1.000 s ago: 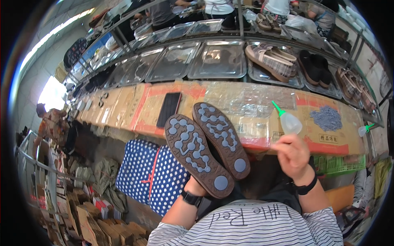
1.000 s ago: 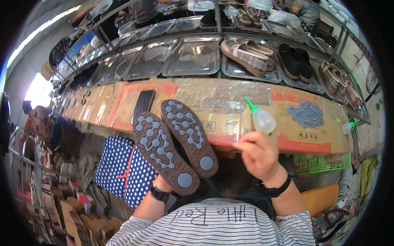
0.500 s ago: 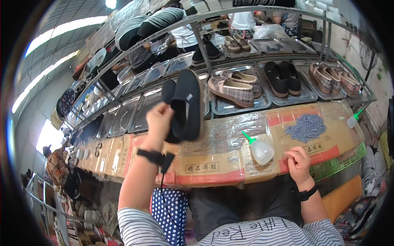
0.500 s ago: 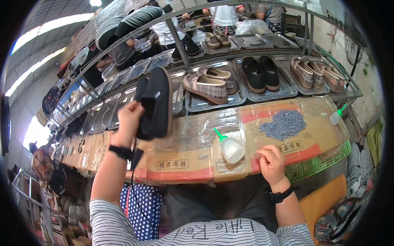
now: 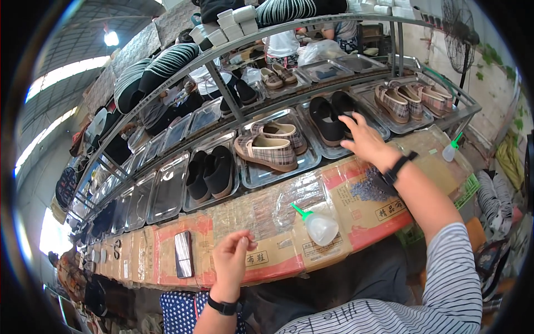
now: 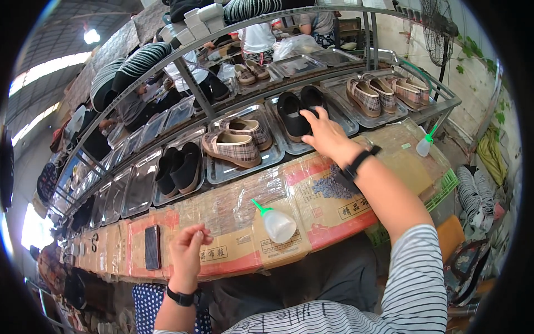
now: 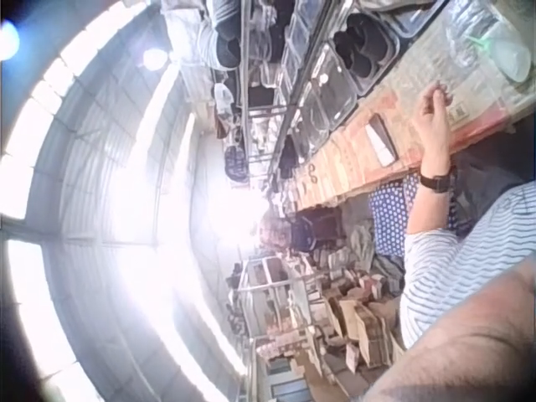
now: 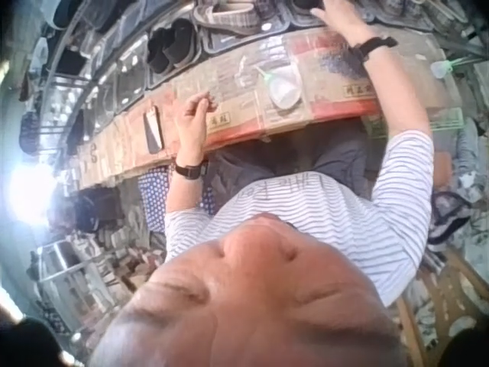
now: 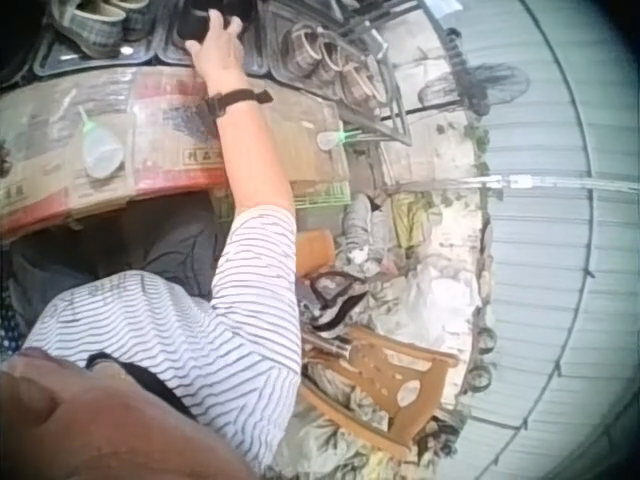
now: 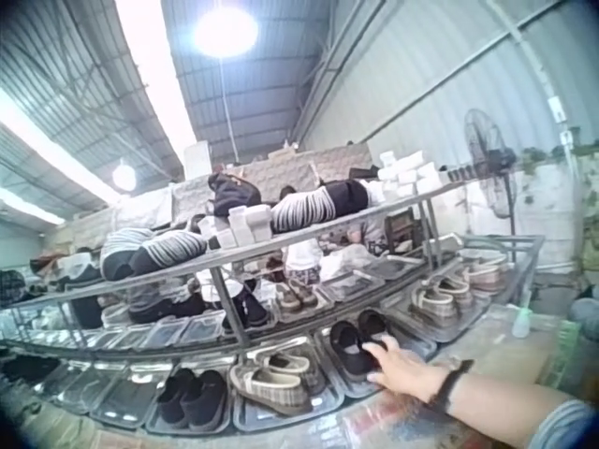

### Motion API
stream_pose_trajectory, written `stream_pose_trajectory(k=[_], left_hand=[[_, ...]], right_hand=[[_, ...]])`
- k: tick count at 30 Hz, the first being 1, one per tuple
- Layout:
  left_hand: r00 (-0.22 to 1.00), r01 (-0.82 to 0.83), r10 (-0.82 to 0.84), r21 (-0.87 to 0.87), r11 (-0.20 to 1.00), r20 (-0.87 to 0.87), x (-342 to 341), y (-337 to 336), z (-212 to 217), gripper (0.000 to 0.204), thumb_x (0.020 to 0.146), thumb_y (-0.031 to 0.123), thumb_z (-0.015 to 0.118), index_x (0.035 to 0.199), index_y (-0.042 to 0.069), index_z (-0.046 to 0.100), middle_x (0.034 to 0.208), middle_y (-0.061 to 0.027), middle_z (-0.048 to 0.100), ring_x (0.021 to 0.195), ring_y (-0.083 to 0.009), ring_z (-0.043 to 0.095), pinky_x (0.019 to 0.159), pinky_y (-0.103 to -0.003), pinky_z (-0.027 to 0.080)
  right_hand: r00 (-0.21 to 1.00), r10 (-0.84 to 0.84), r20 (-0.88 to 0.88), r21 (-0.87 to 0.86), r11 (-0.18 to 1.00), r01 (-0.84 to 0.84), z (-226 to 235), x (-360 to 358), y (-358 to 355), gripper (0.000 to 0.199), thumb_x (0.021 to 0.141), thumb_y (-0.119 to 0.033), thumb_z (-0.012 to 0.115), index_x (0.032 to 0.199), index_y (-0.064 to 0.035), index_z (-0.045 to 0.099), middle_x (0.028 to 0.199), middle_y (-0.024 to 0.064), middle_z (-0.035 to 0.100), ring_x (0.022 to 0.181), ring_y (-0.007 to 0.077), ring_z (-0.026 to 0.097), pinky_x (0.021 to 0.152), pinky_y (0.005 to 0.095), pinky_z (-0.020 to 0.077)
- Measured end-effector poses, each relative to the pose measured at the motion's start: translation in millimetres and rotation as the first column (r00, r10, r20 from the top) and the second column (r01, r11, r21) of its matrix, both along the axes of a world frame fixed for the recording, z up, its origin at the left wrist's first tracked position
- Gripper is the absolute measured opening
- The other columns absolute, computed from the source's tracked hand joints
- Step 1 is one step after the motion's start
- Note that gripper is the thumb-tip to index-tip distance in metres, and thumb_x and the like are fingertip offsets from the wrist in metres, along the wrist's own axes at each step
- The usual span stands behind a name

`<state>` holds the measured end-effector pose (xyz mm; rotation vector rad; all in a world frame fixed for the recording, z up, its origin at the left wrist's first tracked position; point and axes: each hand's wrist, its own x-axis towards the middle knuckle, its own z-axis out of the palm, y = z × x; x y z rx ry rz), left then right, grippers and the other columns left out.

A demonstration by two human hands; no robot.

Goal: Applying small decorative stones or beads to shoe soles using glue and manual placement.

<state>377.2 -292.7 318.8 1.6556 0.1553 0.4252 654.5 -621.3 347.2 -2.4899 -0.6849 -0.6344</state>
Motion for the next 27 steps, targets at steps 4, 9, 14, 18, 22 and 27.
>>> stream_pose_trajectory(k=[4, 9, 14, 18, 22, 27], left_hand=[[1.0, 0.018, -0.02, -0.116, 0.993, -0.015, -28, -9, -16, 0.017, 0.097, 0.001, 0.055, 0.109, -0.005, 0.065, 0.094, -0.0093, 0.069, 0.081, -0.0148, 0.067, 0.075, -0.027, 0.056], [0.995, -0.012, -0.001, -0.136, 0.991, -0.096, -57, -14, -22, 0.018, 0.097, 0.002, 0.056, 0.11, -0.006, 0.065, 0.095, -0.0105, 0.069, 0.082, -0.0155, 0.067, 0.077, -0.028, 0.056], [0.995, -0.057, 0.048, -0.112, 0.992, -0.082, -82, -11, -19, 0.017, 0.096, 0.002, 0.057, 0.109, -0.006, 0.065, 0.096, -0.0116, 0.07, 0.083, -0.0163, 0.068, 0.077, -0.027, 0.056], [0.994, -0.105, 0.1, -0.143, 0.984, -0.042, -92, -16, -5, 0.016, 0.097, 0.002, 0.057, 0.108, -0.005, 0.066, 0.095, -0.0109, 0.069, 0.081, -0.0158, 0.067, 0.075, -0.026, 0.056], [0.993, -0.119, 0.119, -0.056, 0.991, -0.001, -100, -24, 7, 0.015, 0.097, 0.003, 0.057, 0.107, -0.003, 0.067, 0.094, -0.0078, 0.067, 0.077, -0.0133, 0.066, 0.068, -0.022, 0.053], [0.983, -0.166, 0.163, 0.022, 0.986, 0.088, -114, -32, 22, 0.013, 0.096, 0.006, 0.059, 0.101, -0.003, 0.068, 0.089, -0.003, 0.061, 0.071, -0.0076, 0.057, 0.063, -0.019, 0.045]], right_hand=[[0.963, -0.175, -0.207, -0.138, 0.979, 0.148, -5, 45, 25, 0.059, 0.08, -0.026, 0.077, 0.13, -0.0113, 0.049, 0.132, 0.0218, 0.046, 0.109, 0.0436, 0.058, 0.091, 0.0457, 0.0503], [0.997, -0.071, -0.041, -0.034, 0.997, 0.07, -11, 66, 33, 0.041, 0.073, -0.032, 0.081, 0.099, -0.0036, 0.064, 0.1, 0.0175, 0.06, 0.095, 0.0398, 0.061, 0.081, 0.0461, 0.0501], [0.962, 0.181, 0.203, 0.131, 0.969, -0.209, 42, -35, 70, 0.033, 0.072, -0.03, 0.08, 0.088, -0.0048, 0.064, 0.086, 0.0146, 0.06, 0.079, 0.0368, 0.062, 0.07, 0.0449, 0.0496], [0.844, 0.397, 0.36, 0.092, 0.886, -0.455, 62, -141, 79, 0.034, 0.069, -0.029, 0.083, 0.082, -0.0074, 0.061, 0.078, 0.0091, 0.055, 0.065, 0.0289, 0.059, 0.055, 0.0382, 0.0471], [0.811, 0.499, 0.306, -0.015, 0.854, -0.52, 67, -208, 82, 0.027, 0.072, -0.03, 0.078, 0.079, -0.0109, 0.06, 0.075, 0.0057, 0.051, 0.059, 0.0223, 0.059, 0.05, 0.0339, 0.0464], [0.742, 0.619, 0.259, -0.075, 0.779, -0.623, 39, -261, 96, 0.023, 0.072, -0.027, 0.074, 0.075, -0.012, 0.057, 0.074, 0.0041, 0.051, 0.056, 0.0182, 0.059, 0.048, 0.0314, 0.0462]])
